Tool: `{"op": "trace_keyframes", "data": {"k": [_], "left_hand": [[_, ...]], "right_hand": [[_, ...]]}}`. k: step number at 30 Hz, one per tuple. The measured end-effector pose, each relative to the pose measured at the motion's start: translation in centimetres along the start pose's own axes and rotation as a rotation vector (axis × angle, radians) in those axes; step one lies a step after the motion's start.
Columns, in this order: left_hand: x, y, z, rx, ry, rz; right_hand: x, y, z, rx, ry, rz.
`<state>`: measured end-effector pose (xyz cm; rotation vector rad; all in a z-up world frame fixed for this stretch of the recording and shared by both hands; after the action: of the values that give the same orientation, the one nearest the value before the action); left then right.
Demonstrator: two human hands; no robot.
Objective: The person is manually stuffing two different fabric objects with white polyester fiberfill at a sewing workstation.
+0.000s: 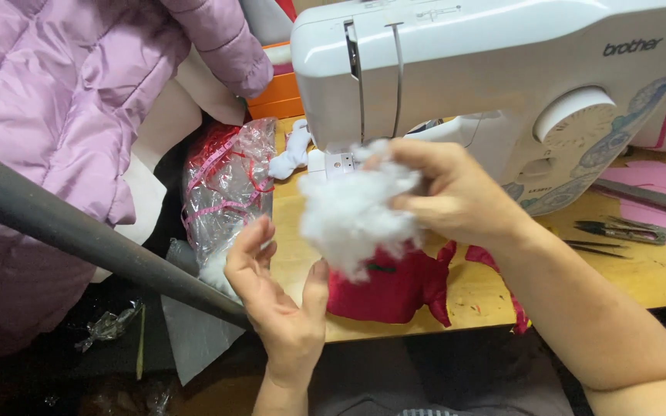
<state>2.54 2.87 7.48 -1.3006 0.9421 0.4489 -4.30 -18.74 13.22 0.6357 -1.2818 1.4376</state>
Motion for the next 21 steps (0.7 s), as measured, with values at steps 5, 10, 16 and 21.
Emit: {"op": "trace_keyframes", "data": {"k": [5,10,16,21], "left_hand": [[1.3,4.6,-1.8,0.025,-0.337,-0.214],[-1.0,4.3,-4.4,0.384,0.000,0.028],[4.9,4.7,-5.2,0.047,0.312,0.386],[6.2,6.5,-0.8,-0.319,0.496,0.759]], "right_hand": [[-1.7,6.4,2.8,-0.266,-0.058,-0.010],[-4.7,10.1,0.4,-0.516,-0.071,0.056],[-0.5,8.8,-1.8,0.002,-0.278,0.011],[-4.4,7.0,-0.4,-0.284,0.181,-0.315]]}}
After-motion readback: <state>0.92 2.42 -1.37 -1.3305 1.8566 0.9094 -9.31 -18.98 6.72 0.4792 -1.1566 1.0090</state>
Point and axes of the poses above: each hand's wrist, its own y-axis away from the middle knuckle, its own z-axis out of the back of the hand, x = y × z, the point moved 1 cm from there along -y, towards the middle knuckle, and after that the axes turned 1 degree about -x, right-handed, at the moved point
